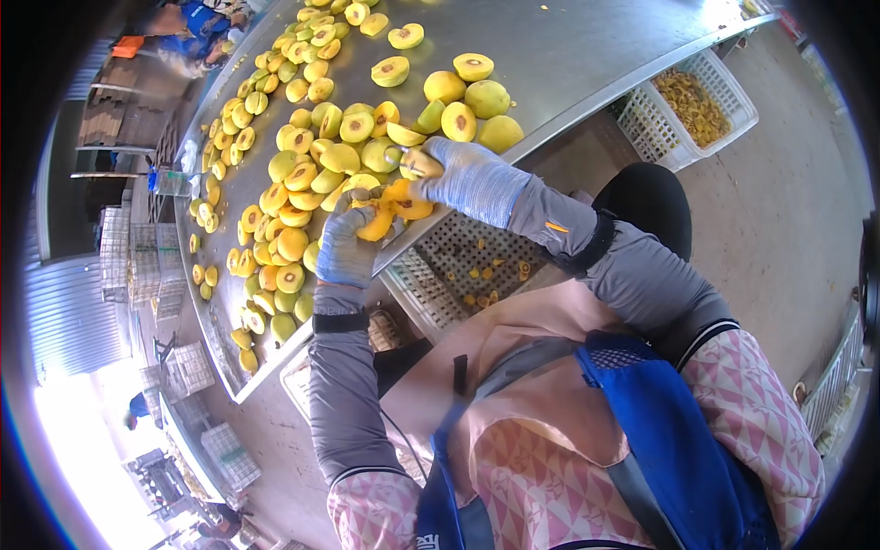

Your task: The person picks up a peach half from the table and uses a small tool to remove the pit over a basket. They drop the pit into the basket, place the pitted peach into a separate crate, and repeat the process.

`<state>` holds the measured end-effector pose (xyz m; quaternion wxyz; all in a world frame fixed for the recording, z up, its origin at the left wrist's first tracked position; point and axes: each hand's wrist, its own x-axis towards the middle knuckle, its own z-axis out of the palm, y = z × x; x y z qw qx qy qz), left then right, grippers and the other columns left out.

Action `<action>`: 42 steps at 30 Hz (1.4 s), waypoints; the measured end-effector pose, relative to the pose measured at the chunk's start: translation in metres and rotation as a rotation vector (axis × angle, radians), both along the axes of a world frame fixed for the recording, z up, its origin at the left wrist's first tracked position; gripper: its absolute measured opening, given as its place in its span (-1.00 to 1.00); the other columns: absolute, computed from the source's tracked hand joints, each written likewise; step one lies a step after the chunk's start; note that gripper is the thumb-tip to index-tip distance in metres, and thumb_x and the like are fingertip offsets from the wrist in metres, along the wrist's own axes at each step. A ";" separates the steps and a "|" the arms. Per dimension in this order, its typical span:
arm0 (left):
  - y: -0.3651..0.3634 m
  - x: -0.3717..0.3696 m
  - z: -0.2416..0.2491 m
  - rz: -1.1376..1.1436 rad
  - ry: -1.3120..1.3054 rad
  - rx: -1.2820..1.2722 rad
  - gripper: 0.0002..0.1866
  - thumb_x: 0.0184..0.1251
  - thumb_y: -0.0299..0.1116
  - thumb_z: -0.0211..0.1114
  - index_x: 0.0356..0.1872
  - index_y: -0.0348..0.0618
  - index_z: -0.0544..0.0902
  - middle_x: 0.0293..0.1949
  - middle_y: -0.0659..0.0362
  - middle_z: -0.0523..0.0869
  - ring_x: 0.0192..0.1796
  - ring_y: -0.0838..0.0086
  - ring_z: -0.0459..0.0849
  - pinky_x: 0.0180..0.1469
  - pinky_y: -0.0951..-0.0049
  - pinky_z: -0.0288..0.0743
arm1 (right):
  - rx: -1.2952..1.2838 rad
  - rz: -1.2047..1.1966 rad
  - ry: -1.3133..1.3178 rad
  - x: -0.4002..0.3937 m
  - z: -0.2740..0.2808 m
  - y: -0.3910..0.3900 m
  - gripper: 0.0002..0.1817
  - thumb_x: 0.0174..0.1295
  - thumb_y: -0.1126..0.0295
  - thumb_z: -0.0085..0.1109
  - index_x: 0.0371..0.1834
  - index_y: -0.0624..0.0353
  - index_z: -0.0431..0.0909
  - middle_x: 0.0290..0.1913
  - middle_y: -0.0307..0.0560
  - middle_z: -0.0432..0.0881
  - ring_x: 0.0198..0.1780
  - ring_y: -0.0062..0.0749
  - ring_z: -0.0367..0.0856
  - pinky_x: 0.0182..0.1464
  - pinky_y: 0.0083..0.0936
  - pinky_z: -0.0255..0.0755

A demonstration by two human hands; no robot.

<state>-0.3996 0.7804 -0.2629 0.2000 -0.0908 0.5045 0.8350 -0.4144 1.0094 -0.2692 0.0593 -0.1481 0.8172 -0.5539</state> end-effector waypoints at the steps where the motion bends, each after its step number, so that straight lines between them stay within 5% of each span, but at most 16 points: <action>1: 0.001 0.001 0.000 -0.003 0.004 0.002 -0.71 0.11 -0.58 0.18 -0.10 -0.17 0.49 0.01 0.03 0.57 0.06 0.16 0.57 -0.01 0.11 0.61 | -0.057 0.068 -0.029 -0.001 -0.002 0.000 -0.48 0.09 0.23 0.41 0.02 0.32 0.48 -0.14 0.13 0.64 -0.07 -0.08 0.64 -0.01 -0.36 0.50; 12: 0.048 0.042 0.042 0.253 0.204 0.214 -0.76 0.15 -0.50 0.22 -0.13 -0.10 0.52 -0.01 0.07 0.60 -0.04 0.24 0.60 -0.13 0.36 0.54 | -0.173 0.045 -0.067 0.005 0.008 0.005 -0.55 -0.01 0.36 0.44 -0.04 0.26 0.54 -0.26 -0.08 0.65 -0.17 -0.38 0.61 -0.04 -0.47 0.49; 14: 0.057 0.058 0.051 0.377 0.364 0.044 -0.82 0.12 -0.50 0.23 -0.23 -0.10 0.51 -0.02 0.08 0.59 -0.07 0.24 0.61 -0.09 0.37 0.57 | -0.152 0.002 0.056 0.002 0.004 0.015 -0.56 0.02 0.33 0.44 -0.04 0.24 0.54 -0.33 -0.15 0.63 -0.32 -0.49 0.61 -0.27 -0.56 0.52; 15: 0.039 0.059 0.045 0.115 0.411 0.061 -0.86 0.11 -0.53 0.22 -0.30 -0.14 0.49 -0.06 0.10 0.61 -0.05 0.24 0.62 -0.05 0.37 0.59 | -0.148 -0.005 0.061 0.000 0.008 0.022 -0.56 0.02 0.33 0.44 -0.04 0.24 0.54 -0.33 -0.15 0.63 -0.32 -0.49 0.61 -0.27 -0.56 0.52; 16: 0.036 0.064 0.033 0.109 0.412 0.065 -0.86 0.11 -0.53 0.22 -0.30 -0.14 0.49 -0.06 0.10 0.61 -0.05 0.24 0.62 -0.05 0.37 0.59 | -0.267 -0.012 -0.108 0.000 0.019 0.030 -0.54 0.02 0.28 0.46 -0.04 0.23 0.55 -0.35 -0.17 0.64 -0.35 -0.49 0.61 -0.30 -0.57 0.51; 19: 0.036 0.083 0.013 -0.055 0.403 -0.529 -0.76 0.13 -0.60 0.25 -0.14 -0.20 0.56 -0.08 0.01 0.67 0.00 0.32 0.63 0.11 0.35 0.50 | -0.462 0.053 -0.348 0.003 0.023 0.046 -0.54 0.04 0.24 0.47 -0.04 0.20 0.56 -0.38 -0.22 0.62 -0.41 -0.55 0.59 -0.36 -0.62 0.50; 20: 0.037 0.082 0.007 -0.049 0.410 -0.526 -0.76 0.13 -0.60 0.25 -0.14 -0.20 0.56 -0.08 0.01 0.67 0.00 0.32 0.63 0.11 0.35 0.50 | -0.538 0.127 -0.415 0.003 0.025 0.048 -0.57 0.07 0.25 0.46 -0.05 0.19 0.56 -0.39 -0.27 0.61 -0.44 -0.60 0.57 -0.39 -0.66 0.48; 22: 0.037 0.081 -0.010 -0.165 0.482 -0.831 -0.66 0.21 -0.57 0.23 0.04 -0.21 0.56 -0.06 0.10 0.65 -0.12 0.44 0.64 -0.06 0.51 0.56 | -0.531 0.165 -0.371 0.006 0.025 0.045 -0.53 0.03 0.32 0.47 -0.01 0.21 0.54 -0.33 -0.21 0.62 -0.48 -0.68 0.55 -0.50 -0.76 0.44; 25: 0.070 0.086 0.022 0.100 0.375 -0.583 -0.57 0.26 -0.52 0.31 0.17 -0.27 0.51 -0.05 0.11 0.64 -0.10 0.49 0.63 -0.08 0.54 0.57 | -0.556 0.278 -0.205 0.020 0.022 0.038 -0.49 -0.03 0.38 0.51 0.03 0.16 0.57 -0.18 -0.21 0.67 -0.12 -0.56 0.62 -0.02 -0.58 0.53; 28: 0.076 0.087 0.021 0.203 0.313 -0.317 -0.55 0.22 -0.58 0.33 0.16 -0.30 0.49 0.01 0.09 0.61 -0.05 0.48 0.62 -0.05 0.51 0.58 | -0.502 0.300 -0.129 0.038 0.016 0.035 -0.50 -0.03 0.40 0.49 0.04 0.16 0.57 -0.15 -0.20 0.69 -0.06 -0.53 0.62 0.06 -0.54 0.50; 29: 0.079 0.088 0.012 0.258 0.427 -0.398 -0.56 0.21 -0.64 0.31 0.14 -0.29 0.50 0.02 0.07 0.60 -0.03 0.46 0.62 -0.02 0.49 0.58 | -0.318 0.259 0.042 0.040 0.014 0.034 -0.50 -0.03 0.39 0.50 0.03 0.15 0.57 -0.13 -0.17 0.69 -0.05 -0.50 0.64 0.05 -0.54 0.51; 32: 0.085 0.094 -0.001 0.353 0.551 -0.507 -0.58 0.10 -0.80 0.29 0.00 -0.26 0.56 0.05 0.08 0.58 0.03 0.43 0.61 0.06 0.43 0.56 | -0.322 0.156 0.033 0.049 0.019 0.038 -0.50 -0.03 0.37 0.51 0.02 0.15 0.56 -0.11 -0.14 0.69 -0.05 -0.46 0.65 0.06 -0.53 0.51; 35: 0.093 0.100 0.003 0.454 0.787 -0.701 -0.61 -0.03 -0.78 0.36 -0.17 -0.14 0.60 0.04 0.20 0.55 -0.06 0.51 0.57 -0.06 0.58 0.47 | -0.385 0.075 0.141 0.056 0.019 0.038 -0.49 -0.04 0.34 0.53 0.01 0.15 0.56 -0.09 -0.15 0.68 -0.06 -0.44 0.66 0.06 -0.51 0.52; 38: 0.093 0.100 0.001 0.485 0.971 -0.832 -0.62 -0.04 -0.78 0.37 -0.19 -0.12 0.60 0.02 0.22 0.56 -0.10 0.55 0.55 -0.13 0.58 0.48 | -0.382 0.071 0.163 0.060 0.017 0.040 -0.50 -0.03 0.33 0.53 0.00 0.15 0.56 -0.08 -0.14 0.67 -0.06 -0.43 0.66 0.06 -0.52 0.52; 42: 0.097 0.104 0.006 0.468 0.911 -0.804 -0.60 0.02 -0.78 0.35 -0.11 -0.13 0.61 -0.01 0.21 0.58 -0.10 0.54 0.57 -0.09 0.58 0.49 | -0.484 0.084 0.055 0.067 0.013 0.040 -0.52 0.00 0.33 0.51 0.00 0.18 0.57 -0.10 -0.14 0.68 -0.08 -0.47 0.65 0.03 -0.53 0.52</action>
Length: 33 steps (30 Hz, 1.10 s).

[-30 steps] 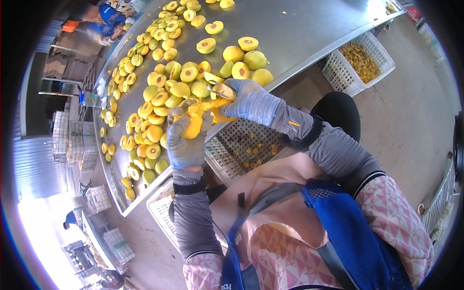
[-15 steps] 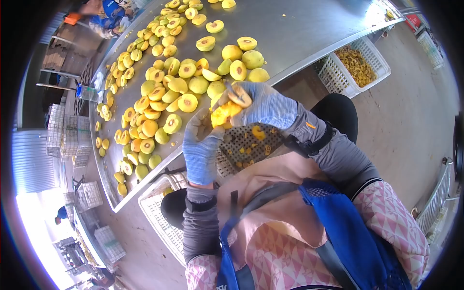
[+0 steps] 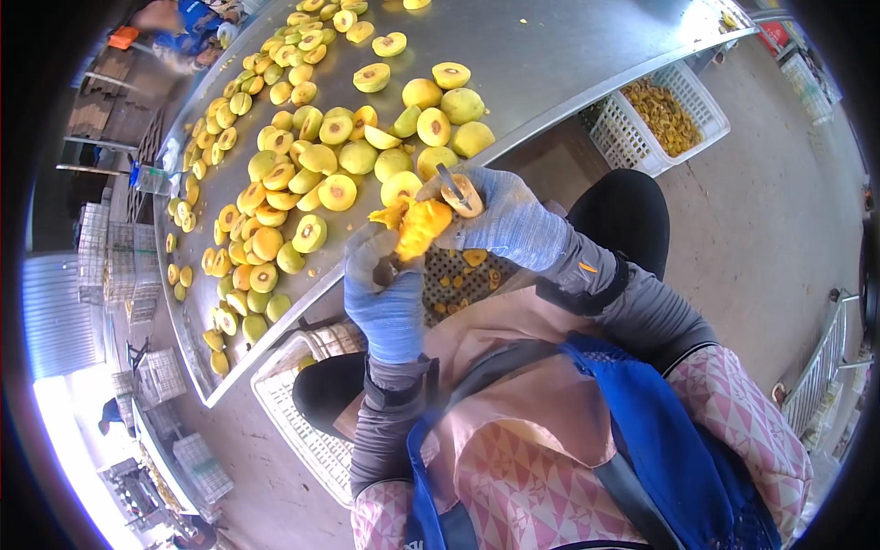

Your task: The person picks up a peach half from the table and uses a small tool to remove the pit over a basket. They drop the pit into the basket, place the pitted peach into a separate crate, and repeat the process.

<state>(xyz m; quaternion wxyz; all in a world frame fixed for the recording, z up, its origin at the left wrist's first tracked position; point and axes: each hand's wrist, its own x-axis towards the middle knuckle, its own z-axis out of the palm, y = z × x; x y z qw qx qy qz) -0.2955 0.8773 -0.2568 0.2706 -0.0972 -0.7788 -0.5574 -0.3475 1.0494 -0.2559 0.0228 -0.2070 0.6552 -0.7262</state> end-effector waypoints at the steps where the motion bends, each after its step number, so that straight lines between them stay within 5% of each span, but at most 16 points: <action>1: 0.000 0.002 0.002 -0.045 -0.164 0.225 -0.58 0.05 -0.76 0.35 -0.04 -0.15 0.61 -0.02 0.19 0.60 -0.09 0.53 0.59 -0.05 0.57 0.49 | 0.022 0.007 -0.120 0.003 0.001 0.001 -0.53 0.02 0.34 0.50 0.00 0.19 0.57 -0.11 -0.14 0.68 -0.10 -0.51 0.64 0.01 -0.54 0.53; 2: 0.000 0.004 0.003 -0.087 -0.328 0.451 -0.56 0.09 -0.75 0.34 0.02 -0.18 0.60 -0.02 0.18 0.61 -0.08 0.51 0.61 -0.02 0.56 0.50 | 0.044 0.015 -0.240 0.005 0.002 0.001 -0.55 0.03 0.34 0.49 0.00 0.21 0.58 -0.12 -0.15 0.68 -0.12 -0.56 0.63 0.00 -0.55 0.53; 7: -0.006 0.002 -0.004 -0.183 -0.497 0.701 -0.57 0.25 -0.56 0.29 0.17 -0.33 0.50 0.06 0.04 0.62 0.07 0.37 0.62 0.19 0.37 0.49 | 0.076 0.008 -0.366 0.011 0.000 -0.005 -0.53 0.06 0.35 0.47 0.04 0.24 0.57 -0.08 -0.17 0.65 -0.08 -0.60 0.57 0.03 -0.60 0.48; 13: -0.011 0.004 -0.020 -0.156 -0.569 0.480 -0.58 0.26 -0.57 0.24 0.16 -0.38 0.48 0.03 0.03 0.63 0.03 0.35 0.65 0.01 0.38 0.62 | -0.067 0.076 -0.433 0.011 -0.018 -0.003 -0.52 0.10 0.32 0.44 0.08 0.25 0.55 -0.06 -0.14 0.64 -0.06 -0.57 0.57 0.02 -0.59 0.48; 16: -0.013 0.005 -0.027 -0.295 -0.759 0.756 -0.56 0.24 -0.62 0.22 0.18 -0.38 0.47 0.02 0.03 0.63 -0.03 0.35 0.67 -0.07 0.38 0.66 | 0.043 -0.021 -0.294 0.013 -0.027 -0.004 -0.58 0.15 0.36 0.39 0.04 0.27 0.55 -0.12 -0.14 0.65 -0.11 -0.58 0.57 -0.05 -0.60 0.50; 18: -0.012 0.003 -0.044 -0.116 -0.936 0.599 -0.55 0.24 -0.67 0.17 0.19 -0.35 0.47 0.00 0.03 0.63 -0.08 0.33 0.68 -0.10 0.36 0.69 | 0.149 -0.145 -0.175 0.011 -0.022 -0.001 -0.65 0.18 0.40 0.35 0.00 0.29 0.56 -0.18 -0.15 0.66 -0.16 -0.60 0.58 -0.12 -0.61 0.51; 22: -0.025 0.000 -0.054 -0.063 -0.912 0.425 -0.54 0.22 -0.66 0.20 0.20 -0.34 0.49 -0.05 0.02 0.65 -0.14 0.35 0.70 -0.14 0.35 0.71 | 0.096 -0.173 -0.487 0.000 -0.010 0.011 -0.65 0.18 0.25 0.37 -0.13 0.29 0.58 -0.37 -0.19 0.61 -0.35 -0.63 0.53 -0.30 -0.61 0.47; 24: -0.045 -0.007 -0.051 -0.067 -0.894 0.301 -0.51 0.20 -0.66 0.21 0.21 -0.31 0.49 -0.12 0.01 0.68 -0.22 0.41 0.69 -0.20 0.43 0.68 | 0.097 -0.209 -0.470 -0.002 -0.013 0.017 -0.69 0.20 0.22 0.35 -0.14 0.20 0.58 -0.48 -0.30 0.54 -0.53 -0.76 0.46 -0.55 -0.78 0.34; 27: -0.071 -0.020 -0.040 0.015 -0.918 -0.039 -0.47 0.19 -0.64 0.18 0.26 -0.24 0.47 -0.10 0.08 0.69 -0.21 0.47 0.67 -0.18 0.47 0.59 | 0.103 -0.250 -0.444 -0.002 -0.013 0.018 -0.69 0.21 0.21 0.34 -0.17 0.21 0.57 -0.51 -0.30 0.53 -0.58 -0.75 0.43 -0.58 -0.78 0.33; 32: -0.064 -0.028 -0.022 -0.076 -0.298 -0.677 -0.61 0.19 -0.62 0.16 0.08 -0.22 0.61 -0.13 0.00 0.72 -0.13 0.33 0.69 0.02 0.40 0.52 | 0.150 -0.252 -0.371 -0.003 -0.020 0.020 -0.65 0.20 0.21 0.36 -0.09 0.22 0.57 -0.43 -0.27 0.58 -0.49 -0.75 0.49 -0.51 -0.77 0.38; 33: -0.060 -0.026 -0.018 -0.142 -0.502 -0.470 -0.53 0.12 -0.66 0.15 0.13 -0.21 0.57 -0.04 -0.05 0.68 0.00 0.22 0.65 0.15 0.38 0.46 | 0.124 -0.272 -0.358 -0.003 -0.018 0.019 -0.63 0.20 0.21 0.36 -0.07 0.23 0.56 -0.40 -0.28 0.58 -0.45 -0.73 0.51 -0.43 -0.74 0.43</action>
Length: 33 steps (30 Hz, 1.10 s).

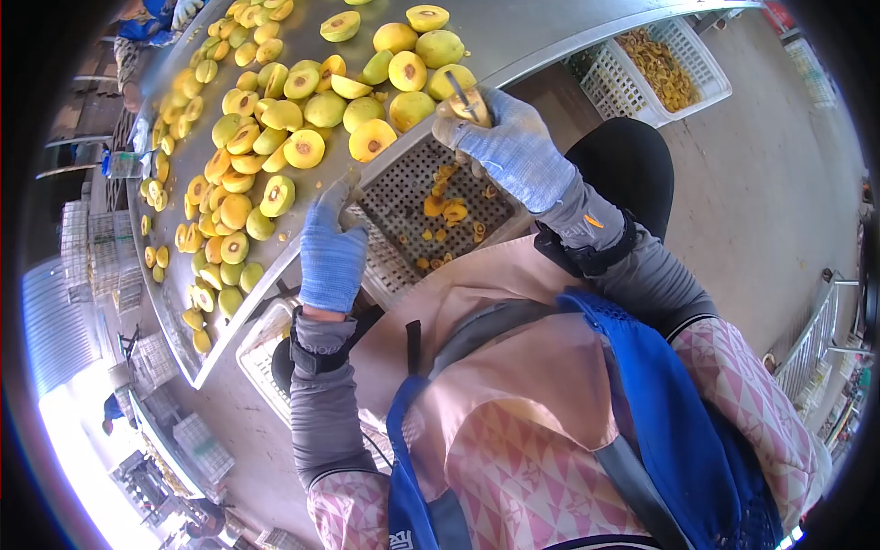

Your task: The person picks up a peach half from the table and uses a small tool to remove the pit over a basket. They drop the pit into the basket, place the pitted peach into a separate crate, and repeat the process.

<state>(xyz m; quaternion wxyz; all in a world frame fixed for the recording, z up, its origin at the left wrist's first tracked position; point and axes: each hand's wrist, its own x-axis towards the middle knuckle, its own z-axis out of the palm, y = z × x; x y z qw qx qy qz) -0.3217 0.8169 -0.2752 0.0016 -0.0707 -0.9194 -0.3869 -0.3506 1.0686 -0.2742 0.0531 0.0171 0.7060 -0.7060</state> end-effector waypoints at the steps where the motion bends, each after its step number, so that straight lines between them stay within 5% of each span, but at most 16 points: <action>1: 0.002 -0.001 0.008 -0.001 0.000 0.000 -0.53 0.12 -0.66 0.15 0.13 -0.21 0.57 -0.04 -0.05 0.68 0.00 0.22 0.65 0.15 0.38 0.46 | 0.000 -0.001 0.000 0.000 0.002 0.000 -0.63 0.20 0.21 0.36 -0.07 0.23 0.56 -0.40 -0.28 0.58 -0.45 -0.73 0.51 -0.43 -0.74 0.43; 3: 0.005 -0.001 0.020 0.167 -0.505 0.051 -0.43 0.05 -0.70 0.10 0.19 -0.17 0.53 0.08 -0.07 0.60 0.10 0.09 0.58 0.22 0.30 0.41 | 0.093 -0.125 0.282 0.002 0.003 0.000 -0.63 0.19 0.25 0.36 -0.05 0.25 0.55 -0.35 -0.18 0.63 -0.38 -0.52 0.60 -0.29 -0.59 0.52; 6: 0.004 0.004 0.003 -0.202 -0.089 -0.110 -0.51 0.06 -0.64 0.19 0.10 -0.14 0.61 0.00 -0.04 0.64 0.04 0.05 0.60 0.13 0.25 0.47 | 0.590 0.158 0.329 0.003 -0.001 -0.003 -0.65 0.19 0.31 0.33 -0.02 0.24 0.53 -0.23 0.00 0.66 -0.23 -0.20 0.67 -0.13 -0.41 0.54; 7: 0.005 0.008 -0.003 -0.196 -0.087 -0.119 -0.51 0.06 -0.64 0.19 0.10 -0.14 0.61 0.00 -0.04 0.64 0.04 0.05 0.60 0.13 0.25 0.47 | 0.580 0.161 0.335 0.005 -0.007 -0.004 -0.65 0.19 0.31 0.33 -0.02 0.24 0.53 -0.23 0.00 0.66 -0.23 -0.20 0.67 -0.13 -0.41 0.54; 9: 0.006 0.007 -0.006 -0.148 -0.119 -0.142 -0.62 0.10 -0.56 0.33 0.00 -0.05 0.69 -0.24 0.21 0.65 -0.22 0.57 0.58 -0.23 0.48 0.52 | 0.423 0.209 0.309 0.004 -0.018 -0.010 -0.67 0.18 0.35 0.29 -0.01 0.19 0.53 -0.15 0.13 0.63 -0.09 0.04 0.62 -0.05 -0.29 0.52; 10: 0.007 0.002 0.000 -0.127 -0.098 -0.161 -0.62 0.10 -0.56 0.33 0.00 -0.05 0.69 -0.24 0.21 0.65 -0.22 0.57 0.58 -0.23 0.48 0.52 | 0.375 0.216 0.455 0.005 0.000 -0.010 -0.69 0.20 0.34 0.27 -0.02 0.17 0.53 -0.15 0.14 0.63 -0.11 0.10 0.61 -0.10 -0.27 0.52; 13: 0.004 -0.004 0.014 -0.388 0.283 -0.420 -0.66 0.06 -0.53 0.37 -0.07 -0.10 0.70 -0.22 0.14 0.66 -0.18 0.49 0.63 -0.18 0.41 0.53 | 0.639 0.235 0.468 0.003 -0.003 -0.013 -0.71 0.17 0.25 0.28 -0.13 0.17 0.54 -0.24 0.07 0.63 -0.21 0.04 0.61 -0.21 -0.17 0.50; 15: -0.002 -0.004 0.016 -0.273 0.100 -0.181 -0.68 0.02 -0.55 0.38 -0.12 -0.17 0.68 -0.20 0.08 0.66 -0.17 0.42 0.64 -0.14 0.42 0.52 | 0.757 0.258 0.620 0.005 -0.011 -0.014 -0.67 0.14 0.25 0.31 -0.12 0.20 0.53 -0.28 0.11 0.64 -0.20 0.05 0.61 -0.21 -0.17 0.50; 16: -0.006 -0.007 0.027 -0.111 -0.213 -0.005 -0.74 0.05 -0.55 0.35 -0.16 -0.22 0.68 -0.25 0.10 0.67 -0.24 0.40 0.63 -0.15 0.44 0.51 | 0.642 0.307 0.456 0.008 -0.004 -0.015 -0.67 0.15 0.25 0.31 -0.12 0.21 0.53 -0.29 0.12 0.64 -0.19 0.06 0.61 -0.20 -0.16 0.50; 17: -0.013 -0.013 0.028 -0.108 -0.208 -0.008 -0.74 0.05 -0.55 0.35 -0.16 -0.22 0.68 -0.25 0.10 0.67 -0.24 0.40 0.63 -0.15 0.44 0.51 | 0.525 0.354 0.291 0.010 -0.001 -0.016 -0.67 0.15 0.25 0.31 -0.13 0.22 0.53 -0.31 0.13 0.64 -0.18 0.08 0.61 -0.18 -0.15 0.50; 21: -0.087 -0.054 0.010 0.140 0.133 -0.132 -0.83 0.09 -0.43 0.32 -0.27 -0.18 0.72 -0.33 0.06 0.72 -0.30 0.38 0.70 -0.20 0.45 0.53 | 0.673 0.373 0.337 0.005 -0.009 -0.013 -0.55 0.15 0.07 0.36 -0.10 0.20 0.52 -0.29 0.16 0.65 -0.22 0.06 0.66 -0.19 -0.26 0.52; 23: -0.105 -0.068 0.038 0.370 -0.224 -0.247 -0.79 0.14 -0.38 0.30 -0.20 -0.17 0.71 -0.29 0.07 0.73 -0.27 0.37 0.71 -0.18 0.42 0.54 | 0.591 0.370 0.300 0.005 -0.004 -0.013 -0.56 0.16 0.06 0.32 -0.13 0.21 0.52 -0.33 0.16 0.64 -0.24 0.09 0.65 -0.20 -0.21 0.52; 25: -0.131 -0.082 0.023 0.423 -0.210 -0.377 -0.74 0.14 -0.37 0.31 -0.13 -0.16 0.70 -0.20 0.05 0.72 -0.21 0.35 0.71 -0.13 0.41 0.54 | 0.507 0.371 0.267 0.005 -0.002 -0.015 -0.57 0.16 0.06 0.29 -0.16 0.22 0.52 -0.38 0.15 0.63 -0.27 0.12 0.63 -0.22 -0.15 0.51; 27: -0.146 -0.092 0.007 0.347 0.188 -0.405 -0.73 0.13 -0.33 0.33 -0.14 -0.16 0.70 -0.16 0.04 0.72 -0.18 0.32 0.70 -0.08 0.39 0.53 | 0.579 0.450 0.245 0.004 -0.005 -0.015 -0.55 0.19 0.01 0.25 -0.18 0.21 0.51 -0.39 0.16 0.62 -0.29 0.11 0.63 -0.24 -0.14 0.50; 29: -0.118 -0.102 0.014 0.390 0.052 -0.314 -0.68 0.12 -0.29 0.36 -0.09 -0.14 0.69 -0.13 0.02 0.71 -0.11 0.25 0.69 0.00 0.34 0.52 | 0.611 0.434 0.268 0.002 -0.012 -0.016 -0.55 0.19 -0.01 0.24 -0.19 0.21 0.50 -0.40 0.16 0.62 -0.29 0.11 0.63 -0.25 -0.14 0.50; 33: -0.083 -0.134 -0.008 0.204 0.383 -0.592 -0.48 0.08 -0.14 0.41 0.08 -0.12 0.62 0.05 -0.04 0.63 0.14 0.08 0.53 0.19 0.17 0.40 | 0.550 0.459 0.274 -0.001 -0.005 -0.019 -0.54 0.20 0.00 0.23 -0.16 0.22 0.49 -0.38 0.17 0.61 -0.28 0.11 0.63 -0.23 -0.15 0.50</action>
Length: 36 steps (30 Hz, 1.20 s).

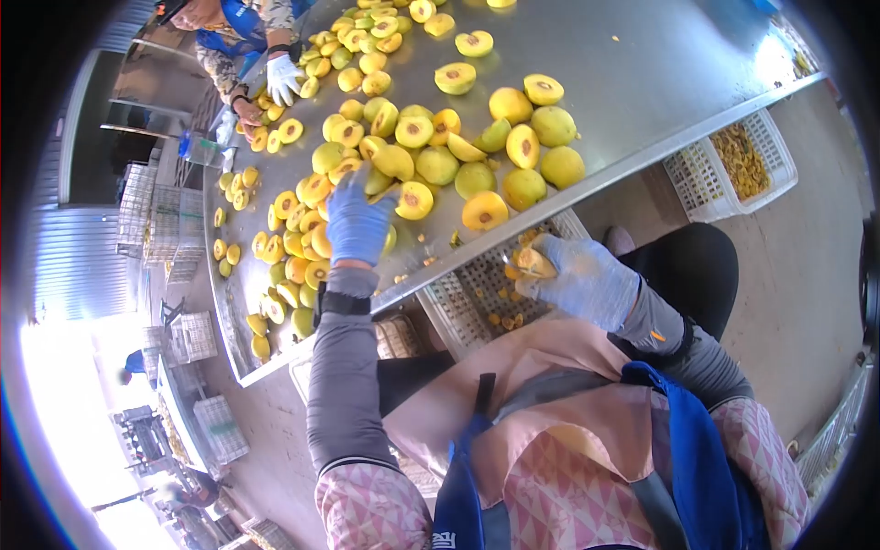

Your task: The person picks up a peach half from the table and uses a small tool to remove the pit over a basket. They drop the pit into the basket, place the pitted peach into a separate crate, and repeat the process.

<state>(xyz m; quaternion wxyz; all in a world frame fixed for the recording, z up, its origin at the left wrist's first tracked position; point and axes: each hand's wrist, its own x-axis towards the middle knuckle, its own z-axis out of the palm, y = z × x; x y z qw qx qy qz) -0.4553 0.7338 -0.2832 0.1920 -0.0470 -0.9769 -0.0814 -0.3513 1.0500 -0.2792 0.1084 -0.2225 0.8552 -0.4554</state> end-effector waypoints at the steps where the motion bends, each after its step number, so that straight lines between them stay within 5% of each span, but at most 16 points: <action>1: 0.008 -0.008 -0.001 0.025 -0.097 0.113 -0.43 0.04 -0.07 0.43 0.08 -0.14 0.60 0.08 -0.07 0.59 0.17 0.01 0.48 0.19 0.12 0.38 | -0.005 0.013 -0.047 0.000 0.003 0.000 -0.55 0.20 0.01 0.24 -0.15 0.22 0.49 -0.37 0.18 0.61 -0.27 0.11 0.63 -0.23 -0.15 0.50; 6: 0.039 -0.004 0.019 0.101 -0.312 -0.068 -0.50 0.05 -0.05 0.43 -0.08 -0.19 0.65 -0.01 -0.03 0.62 0.09 0.06 0.54 0.12 0.12 0.42 | 0.036 0.056 0.040 -0.002 0.009 -0.002 -0.56 0.20 0.07 0.26 -0.11 0.24 0.48 -0.33 0.19 0.62 -0.25 0.11 0.64 -0.20 -0.17 0.52; 10: 0.015 0.004 0.003 -0.117 -0.485 0.365 -0.65 0.06 -0.19 0.40 -0.13 -0.08 0.69 -0.20 0.09 0.68 -0.13 0.22 0.67 -0.05 0.29 0.55 | -0.025 0.047 -0.041 0.001 0.014 -0.007 -0.58 0.19 0.09 0.27 -0.13 0.24 0.50 -0.32 0.18 0.62 -0.24 0.09 0.64 -0.19 -0.19 0.52; 12: 0.003 -0.002 0.022 -0.576 -0.482 -0.402 -0.71 0.05 -0.39 0.35 -0.13 -0.07 0.68 -0.27 0.14 0.71 -0.19 0.29 0.70 -0.13 0.37 0.57 | -0.026 0.047 0.008 0.000 0.015 -0.008 -0.59 0.19 0.10 0.28 -0.14 0.24 0.50 -0.31 0.17 0.63 -0.23 0.08 0.64 -0.19 -0.19 0.52; 13: -0.018 -0.012 0.007 -0.374 -0.443 -0.311 -0.68 -0.01 -0.45 0.29 -0.14 -0.01 0.69 -0.28 0.22 0.72 -0.23 0.34 0.70 -0.18 0.39 0.57 | -0.027 0.050 0.011 0.000 0.019 -0.008 -0.60 0.19 0.11 0.28 -0.14 0.23 0.51 -0.31 0.16 0.63 -0.22 0.08 0.64 -0.19 -0.19 0.52; 14: -0.039 -0.021 0.002 -0.363 -0.092 -0.495 -0.70 0.02 -0.42 0.32 -0.14 0.02 0.69 -0.24 0.24 0.72 -0.16 0.34 0.70 -0.21 0.39 0.58 | -0.028 0.052 0.013 0.000 0.022 -0.008 -0.61 0.18 0.11 0.29 -0.15 0.22 0.51 -0.31 0.15 0.63 -0.22 0.08 0.64 -0.18 -0.20 0.52; 15: -0.047 -0.028 0.008 -0.048 -0.328 0.409 -0.72 0.17 -0.28 0.30 -0.09 -0.08 0.67 -0.18 0.12 0.71 -0.10 0.26 0.68 -0.08 0.32 0.57 | -0.028 0.051 0.016 -0.001 0.025 -0.008 -0.61 0.18 0.11 0.29 -0.15 0.22 0.51 -0.31 0.15 0.63 -0.22 0.08 0.64 -0.18 -0.20 0.52; 16: -0.053 -0.035 0.013 -0.047 -0.327 0.411 -0.72 0.17 -0.28 0.30 -0.09 -0.08 0.67 -0.18 0.12 0.71 -0.10 0.26 0.68 -0.08 0.32 0.57 | -0.020 0.045 -0.026 -0.001 0.028 -0.007 -0.61 0.18 0.12 0.29 -0.14 0.22 0.52 -0.30 0.15 0.63 -0.21 0.07 0.64 -0.18 -0.20 0.52; 18: -0.066 -0.052 0.021 0.378 -0.046 -0.271 -0.61 0.26 -0.08 0.24 -0.06 -0.16 0.67 -0.08 -0.05 0.69 0.03 0.18 0.64 0.08 0.20 0.49 | -0.012 0.043 -0.065 -0.003 0.028 -0.007 -0.61 0.18 0.13 0.29 -0.13 0.21 0.52 -0.30 0.14 0.63 -0.21 0.07 0.64 -0.17 -0.20 0.52; 19: -0.079 -0.062 0.015 0.378 -0.045 -0.270 -0.61 0.26 -0.08 0.24 -0.06 -0.16 0.67 -0.08 -0.05 0.69 0.03 0.18 0.64 0.08 0.20 0.49 | 0.004 0.039 -0.063 -0.004 0.027 -0.007 -0.62 0.17 0.13 0.30 -0.13 0.20 0.52 -0.31 0.14 0.63 -0.21 0.07 0.64 -0.17 -0.20 0.52; 22: -0.133 -0.102 -0.035 0.323 -0.118 -0.055 -0.53 0.24 0.01 0.23 -0.02 -0.15 0.67 -0.04 -0.13 0.67 0.11 0.11 0.59 0.14 0.14 0.43 | 0.052 0.033 -0.062 -0.008 0.020 -0.006 -0.62 0.16 0.13 0.30 -0.12 0.17 0.53 -0.32 0.13 0.64 -0.22 0.07 0.65 -0.18 -0.20 0.53; 24: -0.161 -0.132 -0.059 0.084 -0.317 0.074 -0.51 0.26 0.02 0.20 0.01 -0.15 0.66 -0.05 -0.13 0.67 0.14 0.06 0.56 0.16 0.15 0.41 | 0.081 0.035 -0.065 -0.011 0.016 -0.008 -0.62 0.16 0.13 0.30 -0.12 0.17 0.53 -0.32 0.13 0.64 -0.23 0.06 0.65 -0.19 -0.19 0.53; 28: -0.121 -0.128 -0.025 0.106 -0.439 -0.111 -0.53 0.27 0.00 0.20 -0.01 -0.17 0.65 -0.08 -0.09 0.68 0.09 0.07 0.58 0.17 0.18 0.41 | 0.083 0.024 -0.089 -0.014 0.020 -0.010 -0.60 0.15 0.11 0.31 -0.10 0.15 0.53 -0.32 0.12 0.65 -0.23 0.06 0.65 -0.20 -0.20 0.54; 30: -0.104 -0.104 -0.015 0.133 -0.595 0.375 -0.66 0.33 -0.16 0.17 -0.04 -0.15 0.66 -0.08 -0.03 0.68 0.08 0.12 0.58 0.18 0.22 0.41 | 0.086 0.034 -0.102 -0.013 0.021 -0.011 -0.60 0.15 0.11 0.31 -0.10 0.16 0.53 -0.31 0.12 0.65 -0.22 0.05 0.66 -0.20 -0.20 0.54; 31: -0.136 -0.099 -0.044 -0.292 -0.297 -0.297 -0.75 0.35 -0.37 0.11 -0.03 -0.16 0.64 -0.05 0.00 0.66 0.09 0.14 0.56 0.18 0.26 0.44 | 0.061 0.054 -0.047 -0.013 0.020 -0.011 -0.59 0.16 0.10 0.31 -0.10 0.17 0.53 -0.30 0.12 0.65 -0.22 0.05 0.66 -0.19 -0.21 0.55; 36: -0.106 -0.030 -0.024 -0.480 -0.260 0.128 -0.71 0.31 -0.54 0.08 0.01 -0.23 0.62 0.04 0.06 0.64 0.11 0.17 0.56 0.19 0.31 0.46 | -0.034 0.087 0.009 -0.006 0.022 -0.014 -0.60 0.18 0.10 0.29 -0.10 0.19 0.53 -0.28 0.11 0.65 -0.22 0.05 0.66 -0.19 -0.21 0.55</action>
